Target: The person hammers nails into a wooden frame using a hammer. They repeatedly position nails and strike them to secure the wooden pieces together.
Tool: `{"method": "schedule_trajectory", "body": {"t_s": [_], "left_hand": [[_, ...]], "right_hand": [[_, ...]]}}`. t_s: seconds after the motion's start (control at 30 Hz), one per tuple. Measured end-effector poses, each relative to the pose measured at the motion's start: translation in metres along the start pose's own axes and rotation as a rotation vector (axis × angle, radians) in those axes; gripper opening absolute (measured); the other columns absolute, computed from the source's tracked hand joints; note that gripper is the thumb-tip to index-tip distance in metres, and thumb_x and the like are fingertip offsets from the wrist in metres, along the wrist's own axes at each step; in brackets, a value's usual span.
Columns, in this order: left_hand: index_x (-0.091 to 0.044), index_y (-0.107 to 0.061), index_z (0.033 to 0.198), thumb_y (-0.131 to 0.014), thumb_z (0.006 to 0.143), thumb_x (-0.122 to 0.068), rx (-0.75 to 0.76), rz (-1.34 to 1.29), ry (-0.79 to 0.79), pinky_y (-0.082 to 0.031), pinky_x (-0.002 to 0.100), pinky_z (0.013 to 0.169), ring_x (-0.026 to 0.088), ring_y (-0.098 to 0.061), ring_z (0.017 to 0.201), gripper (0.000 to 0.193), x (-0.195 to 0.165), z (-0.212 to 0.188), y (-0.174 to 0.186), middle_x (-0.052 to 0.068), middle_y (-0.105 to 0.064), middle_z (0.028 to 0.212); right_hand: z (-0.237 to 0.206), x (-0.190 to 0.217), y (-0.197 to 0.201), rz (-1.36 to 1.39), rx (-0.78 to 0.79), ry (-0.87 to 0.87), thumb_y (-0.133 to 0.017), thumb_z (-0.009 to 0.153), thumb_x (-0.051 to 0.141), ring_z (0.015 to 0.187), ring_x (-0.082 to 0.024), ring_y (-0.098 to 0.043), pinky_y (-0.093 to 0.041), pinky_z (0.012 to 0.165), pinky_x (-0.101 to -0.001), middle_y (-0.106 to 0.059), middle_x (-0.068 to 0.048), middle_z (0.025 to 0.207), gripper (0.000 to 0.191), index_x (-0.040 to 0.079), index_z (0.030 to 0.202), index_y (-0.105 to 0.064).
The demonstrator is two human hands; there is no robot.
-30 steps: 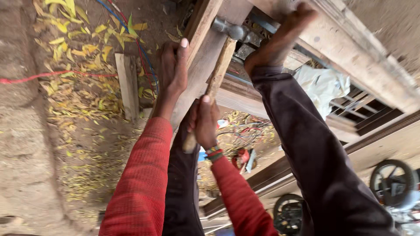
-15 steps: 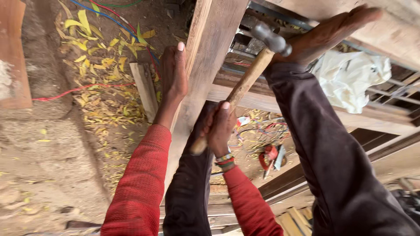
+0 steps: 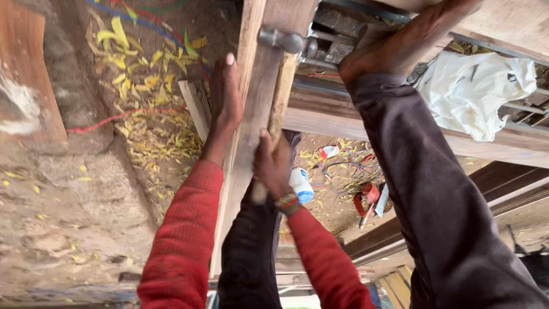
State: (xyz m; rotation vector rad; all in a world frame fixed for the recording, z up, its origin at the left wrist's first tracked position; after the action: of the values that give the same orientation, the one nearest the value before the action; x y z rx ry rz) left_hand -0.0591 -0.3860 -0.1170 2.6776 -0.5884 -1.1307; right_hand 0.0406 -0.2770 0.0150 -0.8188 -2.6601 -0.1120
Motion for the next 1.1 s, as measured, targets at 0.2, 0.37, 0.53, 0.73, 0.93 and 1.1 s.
{"method": "schedule_trajectory", "body": {"t_s": [0.2, 0.37, 0.53, 0.73, 0.93, 1.1], "left_hand": [[-0.004, -0.05, 0.093, -0.032, 0.106, -0.056, -0.05, -0.014, 0.046, -0.038, 0.039, 0.075, 0.019, -0.045, 0.086, 0.056, 0.009, 0.004, 0.0, 0.005, -0.046, 0.091], [0.0, -0.056, 0.116, -0.036, 0.108, -0.054, 0.001, -0.185, 0.143, -0.043, 0.039, 0.093, 0.021, -0.052, 0.103, 0.058, 0.017, 0.001, 0.0, 0.011, -0.056, 0.111], [0.003, -0.057, 0.131, -0.034, 0.107, -0.055, 0.054, -0.271, 0.098, -0.044, 0.039, 0.106, 0.024, -0.057, 0.119, 0.067, 0.006, 0.002, 0.001, 0.015, -0.062, 0.129], [0.003, -0.057, 0.118, -0.029, 0.107, -0.054, -0.018, -0.017, 0.108, -0.042, 0.044, 0.09, 0.027, -0.055, 0.102, 0.064, -0.015, 0.0, 0.005, 0.013, -0.057, 0.111], [0.002, -0.049, 0.093, -0.031, 0.11, -0.05, -0.068, 0.034, -0.001, -0.039, 0.045, 0.073, 0.028, -0.044, 0.076, 0.057, -0.029, -0.005, 0.006, 0.013, -0.042, 0.082], [0.0, -0.052, 0.088, -0.038, 0.109, -0.044, -0.143, 0.028, -0.095, -0.038, 0.043, 0.07, 0.027, -0.048, 0.074, 0.051, -0.038, -0.007, 0.006, 0.011, -0.048, 0.077]], "right_hand": [[-0.004, 0.006, 0.01, 0.218, 0.044, 0.247, -0.044, 0.116, 0.037, 0.04, -0.009, -0.044, -0.04, 0.036, -0.0278, -0.047, 0.002, 0.057, 0.039, 0.009, 0.088, -0.044], [-0.006, -0.006, 0.005, -0.053, 0.052, 0.041, -0.052, 0.108, 0.034, 0.041, -0.008, -0.045, -0.04, 0.035, -0.0267, -0.046, 0.002, 0.058, 0.029, 0.008, 0.096, -0.048], [-0.015, 0.006, 0.019, 0.048, 0.025, 0.062, -0.052, 0.11, 0.034, 0.043, -0.007, -0.045, -0.039, 0.037, -0.0251, -0.047, 0.001, 0.059, 0.029, 0.007, 0.098, -0.05], [-0.011, 0.037, 0.02, 0.041, -0.004, 0.188, -0.051, 0.109, 0.035, 0.04, -0.007, -0.047, -0.042, 0.035, -0.0252, -0.049, 0.002, 0.058, 0.03, 0.01, 0.093, -0.046], [-0.009, 0.1, 0.009, -0.028, -0.011, 0.176, -0.061, 0.105, 0.033, 0.038, -0.007, -0.048, -0.04, 0.032, -0.0251, -0.051, 0.002, 0.056, 0.03, 0.01, 0.091, -0.049], [-0.005, 0.229, 0.033, -0.64, -0.022, 0.352, -0.058, 0.105, 0.029, 0.051, -0.008, -0.059, -0.049, 0.042, -0.0273, -0.065, 0.003, 0.069, 0.024, 0.007, 0.109, -0.067]]}}
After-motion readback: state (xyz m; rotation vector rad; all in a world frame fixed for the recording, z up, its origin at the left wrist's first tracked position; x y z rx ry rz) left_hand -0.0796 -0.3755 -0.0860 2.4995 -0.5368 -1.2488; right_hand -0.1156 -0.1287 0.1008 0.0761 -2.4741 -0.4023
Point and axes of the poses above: each hand's wrist, its own z-axis towards the middle knuckle, its own y-axis out of the back of the hand, x = y × z, the point moved 3 cm from there along z, towards the middle knuckle
